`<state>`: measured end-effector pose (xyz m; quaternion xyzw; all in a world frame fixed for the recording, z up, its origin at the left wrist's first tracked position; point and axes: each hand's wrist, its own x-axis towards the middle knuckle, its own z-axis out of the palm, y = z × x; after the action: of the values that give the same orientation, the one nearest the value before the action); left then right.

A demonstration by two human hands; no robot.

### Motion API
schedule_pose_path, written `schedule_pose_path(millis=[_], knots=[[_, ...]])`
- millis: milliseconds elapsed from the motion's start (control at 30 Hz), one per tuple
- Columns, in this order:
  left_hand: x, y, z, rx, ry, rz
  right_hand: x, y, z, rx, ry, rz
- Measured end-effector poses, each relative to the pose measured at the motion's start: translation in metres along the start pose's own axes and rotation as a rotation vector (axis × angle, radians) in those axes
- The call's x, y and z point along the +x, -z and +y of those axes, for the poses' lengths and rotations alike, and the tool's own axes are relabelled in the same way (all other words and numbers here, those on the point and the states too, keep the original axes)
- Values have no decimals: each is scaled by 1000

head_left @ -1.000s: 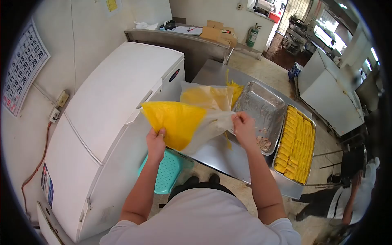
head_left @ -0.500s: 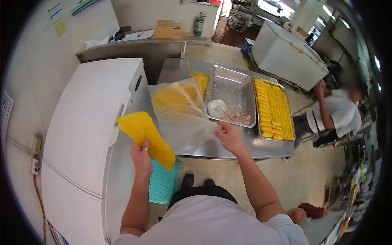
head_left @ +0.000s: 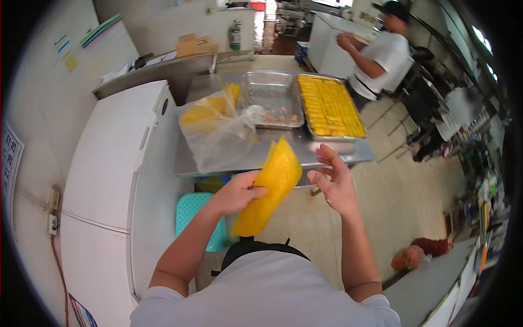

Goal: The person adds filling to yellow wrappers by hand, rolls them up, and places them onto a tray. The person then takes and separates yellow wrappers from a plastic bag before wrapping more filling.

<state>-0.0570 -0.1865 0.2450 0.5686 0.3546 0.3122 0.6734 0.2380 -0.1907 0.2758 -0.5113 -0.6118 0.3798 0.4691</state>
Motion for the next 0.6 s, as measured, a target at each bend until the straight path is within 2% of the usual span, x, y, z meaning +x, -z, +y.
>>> schedule_pose_path(millis=[67,167,200,333,433,500,567,600], knots=[[13,-45,-1,106,-10,-156,-36,36,-1,13,23,-12],[26,-115,6,190,41,-373,-94,82,-3,320,-214,-216],[29,-138,4,174,29,-397,-118,93,-7,275,-315,-122],[19,-198,2,268,97,-483,-202,139,7,496,-243,183],[16,-208,-34,148,152,-615,-257,175,12,610,-209,425],[3,-235,-59,-466,157,-593,-288,189,10,658,-169,574],[-9,-262,-82,-821,122,-590,-313,192,2,692,-132,667],[-13,-278,-95,-873,81,-614,-325,191,0,709,-112,714]])
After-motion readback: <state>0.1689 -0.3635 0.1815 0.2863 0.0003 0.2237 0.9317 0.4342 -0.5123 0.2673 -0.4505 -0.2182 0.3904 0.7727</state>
